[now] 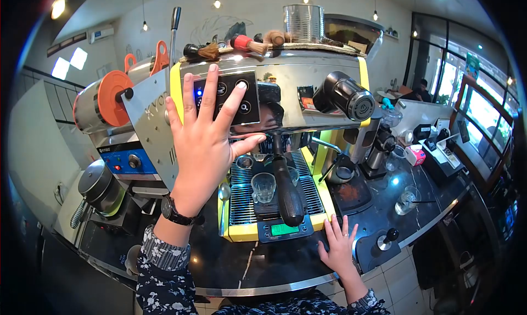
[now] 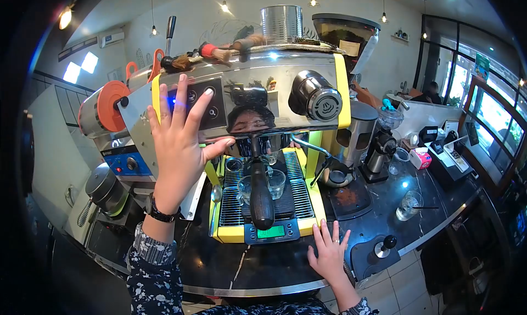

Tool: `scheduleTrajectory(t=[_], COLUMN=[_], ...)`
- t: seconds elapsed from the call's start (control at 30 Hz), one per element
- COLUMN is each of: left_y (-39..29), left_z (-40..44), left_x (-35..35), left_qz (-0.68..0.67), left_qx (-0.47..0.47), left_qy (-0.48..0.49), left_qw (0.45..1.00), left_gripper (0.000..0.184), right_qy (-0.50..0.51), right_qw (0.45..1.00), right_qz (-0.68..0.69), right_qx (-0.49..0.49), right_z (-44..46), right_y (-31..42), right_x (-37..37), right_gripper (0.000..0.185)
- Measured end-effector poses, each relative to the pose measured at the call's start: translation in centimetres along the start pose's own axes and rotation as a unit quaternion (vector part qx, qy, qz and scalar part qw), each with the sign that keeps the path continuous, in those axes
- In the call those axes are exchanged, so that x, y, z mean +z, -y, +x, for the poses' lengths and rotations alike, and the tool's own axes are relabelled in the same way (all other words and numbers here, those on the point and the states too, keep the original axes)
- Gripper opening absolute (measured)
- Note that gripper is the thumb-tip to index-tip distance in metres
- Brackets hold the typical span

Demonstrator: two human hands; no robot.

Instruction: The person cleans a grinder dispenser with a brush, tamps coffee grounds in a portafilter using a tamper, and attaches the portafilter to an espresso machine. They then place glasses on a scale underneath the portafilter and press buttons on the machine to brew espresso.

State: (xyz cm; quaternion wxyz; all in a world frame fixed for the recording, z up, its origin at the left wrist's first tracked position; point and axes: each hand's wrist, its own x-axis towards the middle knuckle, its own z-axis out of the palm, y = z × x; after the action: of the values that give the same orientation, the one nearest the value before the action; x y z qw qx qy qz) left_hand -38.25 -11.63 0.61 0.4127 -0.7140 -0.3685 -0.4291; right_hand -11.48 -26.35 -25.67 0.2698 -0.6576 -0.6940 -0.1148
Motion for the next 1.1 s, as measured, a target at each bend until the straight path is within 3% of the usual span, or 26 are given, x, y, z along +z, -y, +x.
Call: scheduleTrajectory(t=[1.1], left_y=[0.04], left_z=[-0.02], left_x=[0.18], left_qz=[0.004], left_qx=[-0.001], left_qy=[-0.002], left_qw=[1.0], left_gripper=[0.083], right_qy=[-0.001], right_qw=[1.0], right_qz=[0.005], right_qx=[0.0], right_z=[-0.01], right_y=[-0.02], right_x=[0.07], right_gripper=[0.073])
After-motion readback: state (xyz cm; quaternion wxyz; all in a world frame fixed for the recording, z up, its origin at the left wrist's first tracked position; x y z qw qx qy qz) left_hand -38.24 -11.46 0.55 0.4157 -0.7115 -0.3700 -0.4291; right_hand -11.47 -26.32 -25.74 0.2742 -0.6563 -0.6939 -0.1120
